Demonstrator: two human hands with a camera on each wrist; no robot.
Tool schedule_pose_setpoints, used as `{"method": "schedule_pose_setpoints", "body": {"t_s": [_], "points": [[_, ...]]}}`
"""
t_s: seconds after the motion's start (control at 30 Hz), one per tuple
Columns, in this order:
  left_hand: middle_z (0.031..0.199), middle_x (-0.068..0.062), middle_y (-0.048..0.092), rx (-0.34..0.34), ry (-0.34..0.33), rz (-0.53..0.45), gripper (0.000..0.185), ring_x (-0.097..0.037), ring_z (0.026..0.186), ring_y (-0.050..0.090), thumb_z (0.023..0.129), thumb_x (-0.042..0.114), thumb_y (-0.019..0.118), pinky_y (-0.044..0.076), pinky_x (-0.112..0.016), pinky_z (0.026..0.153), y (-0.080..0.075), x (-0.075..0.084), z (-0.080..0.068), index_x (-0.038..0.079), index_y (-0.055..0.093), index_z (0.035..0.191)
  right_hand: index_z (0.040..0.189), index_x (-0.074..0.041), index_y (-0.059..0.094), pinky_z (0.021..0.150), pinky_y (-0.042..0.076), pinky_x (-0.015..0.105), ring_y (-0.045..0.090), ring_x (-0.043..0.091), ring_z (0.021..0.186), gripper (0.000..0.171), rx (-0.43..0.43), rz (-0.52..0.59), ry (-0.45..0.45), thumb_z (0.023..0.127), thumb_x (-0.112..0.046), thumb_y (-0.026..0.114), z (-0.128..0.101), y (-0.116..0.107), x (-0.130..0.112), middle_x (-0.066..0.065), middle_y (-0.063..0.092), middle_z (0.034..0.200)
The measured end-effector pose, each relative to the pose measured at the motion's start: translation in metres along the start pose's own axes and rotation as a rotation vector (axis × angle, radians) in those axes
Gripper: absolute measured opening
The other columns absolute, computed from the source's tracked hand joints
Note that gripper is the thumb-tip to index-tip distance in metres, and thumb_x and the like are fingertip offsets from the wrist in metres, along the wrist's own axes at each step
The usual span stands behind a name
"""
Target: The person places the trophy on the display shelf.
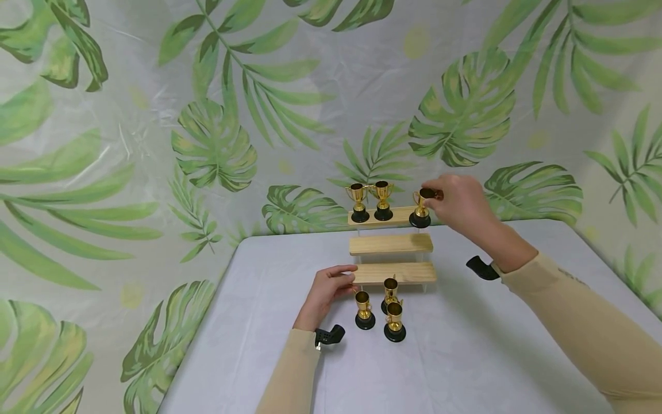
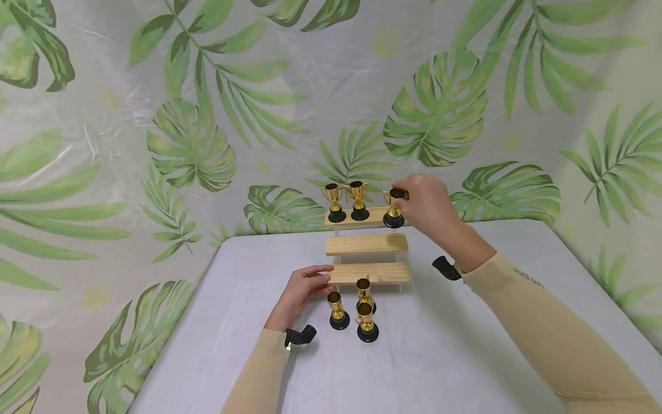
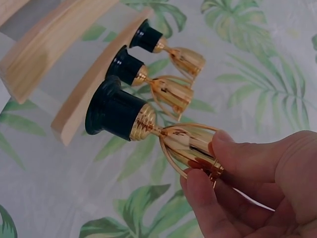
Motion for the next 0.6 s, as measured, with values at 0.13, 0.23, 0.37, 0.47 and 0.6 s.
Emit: {"method": "schedule_pose_setpoints", "body": {"t_s": [0.13,0.23,0.37,0.47,0.6], "points": [[0.105,-0.019,0.072,-0.004,-0.004,0.003,0.029,-0.019,0.077,0.073,0.091,0.007,0.075,0.060,-0.029,0.074,-0.001,-0.001,0.000,0.004,0.074,0.120,0.117,0.001,0.074,0.054,0.048,0.040,0.062,0.025,0.071,0.032,-0.008,-0.003,0.009,0.086,-0.007,0.080,0.006,0.003,0.003,0.017,0.071,0.095],[0.106,-0.019,0.072,-0.010,-0.009,0.005,0.030,-0.019,0.078,0.073,0.091,0.009,0.076,0.060,-0.031,0.077,-0.001,-0.002,0.000,0.005,0.074,0.120,0.118,0.001,0.073,0.053,0.044,0.038,0.059,0.024,0.069,0.033,-0.018,-0.001,0.012,0.087,-0.007,0.080,0.011,0.005,0.004,0.017,0.070,0.094],[0.107,-0.018,0.072,-0.015,-0.005,0.007,0.029,-0.020,0.079,0.073,0.091,0.009,0.076,0.060,-0.034,0.080,-0.001,-0.002,0.001,0.005,0.074,0.120,0.120,0.000,0.073,0.051,0.038,0.036,0.053,0.023,0.064,0.033,-0.034,-0.008,0.024,0.088,-0.009,0.079,0.017,0.007,0.006,0.015,0.067,0.089],[0.108,-0.018,0.072,-0.016,0.001,0.011,0.028,-0.021,0.080,0.073,0.091,0.009,0.075,0.060,-0.035,0.080,-0.001,-0.001,0.000,0.006,0.074,0.119,0.121,0.000,0.072,0.051,0.036,0.036,0.051,0.024,0.063,0.034,-0.046,-0.012,0.035,0.088,-0.009,0.079,0.021,0.009,0.008,0.014,0.066,0.087],[0.107,-0.018,0.072,-0.012,-0.001,0.007,0.027,-0.021,0.079,0.073,0.091,0.008,0.075,0.060,-0.035,0.081,-0.001,0.000,0.000,0.007,0.075,0.117,0.122,0.000,0.072,0.053,0.039,0.038,0.053,0.024,0.066,0.035,-0.064,-0.004,0.031,0.089,-0.009,0.078,0.026,0.012,0.009,0.016,0.067,0.091]]}}
Point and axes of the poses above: each hand's wrist, its own z-axis towards the middle knuckle, its own y-axis out of the palm, x = y × z, the point moved 7 cm from there along z, towards the middle knuckle
